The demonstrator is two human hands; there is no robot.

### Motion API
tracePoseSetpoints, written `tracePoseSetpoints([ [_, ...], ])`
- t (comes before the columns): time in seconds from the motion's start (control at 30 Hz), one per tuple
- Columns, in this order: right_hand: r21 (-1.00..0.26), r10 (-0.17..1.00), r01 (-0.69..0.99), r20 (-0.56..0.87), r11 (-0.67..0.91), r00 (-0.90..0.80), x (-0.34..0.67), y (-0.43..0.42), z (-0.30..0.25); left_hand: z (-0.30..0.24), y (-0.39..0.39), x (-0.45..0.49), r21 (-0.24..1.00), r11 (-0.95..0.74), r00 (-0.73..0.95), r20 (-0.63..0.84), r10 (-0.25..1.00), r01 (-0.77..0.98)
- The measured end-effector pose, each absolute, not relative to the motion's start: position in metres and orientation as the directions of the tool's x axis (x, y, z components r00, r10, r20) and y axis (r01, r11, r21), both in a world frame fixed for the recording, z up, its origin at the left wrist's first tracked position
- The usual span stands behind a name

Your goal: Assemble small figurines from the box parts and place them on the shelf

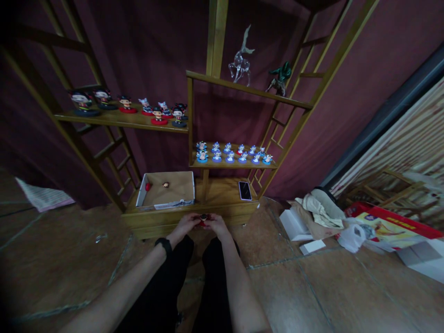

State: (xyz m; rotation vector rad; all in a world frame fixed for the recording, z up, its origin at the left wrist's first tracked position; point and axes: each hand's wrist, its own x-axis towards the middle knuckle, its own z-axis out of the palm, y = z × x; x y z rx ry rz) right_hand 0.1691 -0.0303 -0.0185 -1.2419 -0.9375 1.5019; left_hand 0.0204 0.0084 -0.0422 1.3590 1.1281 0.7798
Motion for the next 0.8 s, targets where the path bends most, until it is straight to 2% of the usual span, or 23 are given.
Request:
tracePoseSetpoints([
  [0.1,-0.935,0.966,-0.243,-0.257,-0.258,-0.034,0.169,-0.032,-0.015,-0.043,0.007,0.023,0.99,0.097,0.311,-0.126,0.942,0.105],
  [0.23,-0.93,0.972,-0.282,-0.229,-0.235,-0.057,0.169,-0.032,-0.017,-0.038,0.004,0.025,0.994,0.01,0.303,-0.043,0.952,0.111],
  [0.5,-0.977,0.996,-0.195,-0.086,-0.086,-0.007,0.172,-0.03,-0.028,-0.018,-0.013,0.023,0.917,-0.24,0.296,0.144,0.944,0.318],
  [0.67,-0.986,1.0,-0.164,-0.03,-0.028,0.005,0.173,-0.033,-0.024,-0.006,-0.026,0.022,0.853,-0.257,0.267,0.145,0.953,0.454],
  [0.8,-0.987,0.999,-0.155,-0.034,-0.031,0.011,0.173,-0.035,-0.02,-0.003,-0.028,0.021,0.841,-0.283,0.274,0.168,0.947,0.462],
])
